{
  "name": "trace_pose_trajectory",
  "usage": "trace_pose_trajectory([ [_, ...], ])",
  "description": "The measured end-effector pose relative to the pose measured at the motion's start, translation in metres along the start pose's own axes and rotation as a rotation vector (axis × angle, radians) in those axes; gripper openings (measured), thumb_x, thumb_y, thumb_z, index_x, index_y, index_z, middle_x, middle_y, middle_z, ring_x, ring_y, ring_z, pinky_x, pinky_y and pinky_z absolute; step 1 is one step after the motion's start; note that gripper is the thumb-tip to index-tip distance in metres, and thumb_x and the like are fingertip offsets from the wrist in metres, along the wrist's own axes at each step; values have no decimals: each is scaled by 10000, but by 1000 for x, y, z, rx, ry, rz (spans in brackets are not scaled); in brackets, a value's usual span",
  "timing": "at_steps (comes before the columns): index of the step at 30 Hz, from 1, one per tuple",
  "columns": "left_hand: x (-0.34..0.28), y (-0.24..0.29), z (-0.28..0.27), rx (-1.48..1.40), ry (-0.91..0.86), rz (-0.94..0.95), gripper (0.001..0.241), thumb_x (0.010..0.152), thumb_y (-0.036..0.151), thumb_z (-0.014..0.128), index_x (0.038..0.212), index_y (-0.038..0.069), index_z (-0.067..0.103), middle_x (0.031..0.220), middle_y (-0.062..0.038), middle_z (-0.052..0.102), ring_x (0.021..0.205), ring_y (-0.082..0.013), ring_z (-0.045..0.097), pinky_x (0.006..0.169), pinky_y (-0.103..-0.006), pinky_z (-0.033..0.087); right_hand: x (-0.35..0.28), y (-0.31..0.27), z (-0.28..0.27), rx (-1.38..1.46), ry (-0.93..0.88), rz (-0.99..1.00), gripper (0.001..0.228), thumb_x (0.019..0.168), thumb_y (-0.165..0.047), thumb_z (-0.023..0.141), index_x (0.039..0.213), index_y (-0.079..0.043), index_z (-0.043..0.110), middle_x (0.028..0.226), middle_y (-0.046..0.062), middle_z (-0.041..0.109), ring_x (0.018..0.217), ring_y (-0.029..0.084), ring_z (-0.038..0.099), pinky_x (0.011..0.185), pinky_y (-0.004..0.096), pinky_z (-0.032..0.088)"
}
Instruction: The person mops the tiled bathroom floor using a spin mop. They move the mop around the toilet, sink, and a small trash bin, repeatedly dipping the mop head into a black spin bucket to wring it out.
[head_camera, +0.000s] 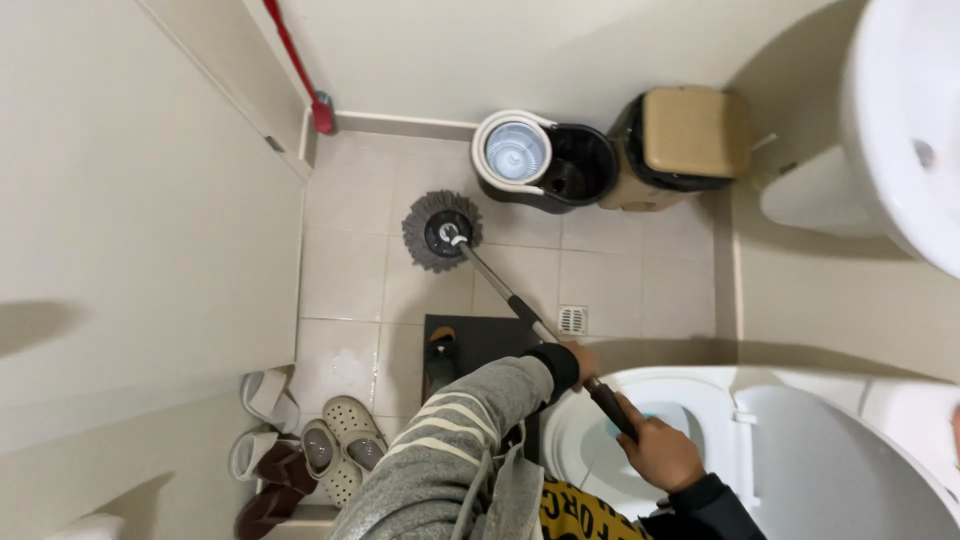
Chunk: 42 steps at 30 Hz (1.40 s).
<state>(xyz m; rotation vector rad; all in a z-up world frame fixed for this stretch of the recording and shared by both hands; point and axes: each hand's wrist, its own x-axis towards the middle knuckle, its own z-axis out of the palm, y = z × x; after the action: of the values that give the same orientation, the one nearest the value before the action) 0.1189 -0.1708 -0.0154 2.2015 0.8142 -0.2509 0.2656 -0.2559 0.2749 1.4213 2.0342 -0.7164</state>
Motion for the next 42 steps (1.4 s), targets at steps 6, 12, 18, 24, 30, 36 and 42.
trace_pose_trajectory([
  [6, -7, 158, -27, 173, -160, 111, 439, 720, 421, 881, 1082, 187, 794, 974, -70, 798, 917, -305, 756, 846, -493, 577, -103, 21, 14, -9, -12, 178, 753, 915, -453, 646, 1575, -444, 285, 994, 135, 748, 888, 351, 762, 810, 464, 633],
  [12, -47, 161, -42, 157, -196, 149, 536, 644, 518, 885, 1072, 215, 771, 949, -67, 780, 921, -300, 733, 811, -488, 578, -111, 1, 2, 10, 18, 214, 748, 865, -418, 739, 1517, -458, 375, 1001, 97, 758, 949, 314, 744, 838, 456, 605],
  [18, -89, 93, -64, -134, 149, 92, 516, 748, 598, 792, 932, 117, 760, 917, -130, 761, 894, -340, 729, 804, -480, 565, -64, -27, -55, -13, 86, 42, 630, 883, -320, 700, 1465, -389, 469, 949, 81, 759, 916, 321, 730, 786, 474, 594],
  [24, -116, 9, -110, -122, 269, -53, 443, 831, 536, 746, 881, 97, 729, 946, -142, 743, 910, -357, 711, 813, -488, 566, 19, -70, -95, 7, 151, -68, 557, 871, -192, 640, 1407, -303, 538, 948, 101, 750, 895, 328, 724, 756, 489, 584],
  [30, -148, -129, -132, -135, 549, -150, 279, 839, 381, 768, 869, 107, 723, 964, -149, 728, 983, -388, 679, 872, -518, 540, 125, -139, -152, 39, 242, -217, 481, 853, -101, 591, 1318, -225, 598, 957, 127, 744, 911, 355, 715, 779, 496, 577],
  [36, -218, -165, -194, -271, 513, -291, 622, 563, 240, 946, 1088, 102, 641, 1116, -144, 663, 1094, -367, 641, 930, -475, 530, 208, -188, -153, -6, 196, -203, 532, 877, -90, 593, 1400, -167, 531, 1011, 164, 735, 953, 374, 710, 829, 507, 571],
  [42, -196, -149, -164, -200, 498, -236, 683, 601, 305, 968, 1176, 128, 645, 1207, -140, 639, 1153, -396, 599, 956, -489, 498, 230, -168, -93, -26, 124, -190, 586, 890, -106, 617, 1455, -105, 461, 1078, 200, 720, 996, 392, 698, 860, 502, 576],
])
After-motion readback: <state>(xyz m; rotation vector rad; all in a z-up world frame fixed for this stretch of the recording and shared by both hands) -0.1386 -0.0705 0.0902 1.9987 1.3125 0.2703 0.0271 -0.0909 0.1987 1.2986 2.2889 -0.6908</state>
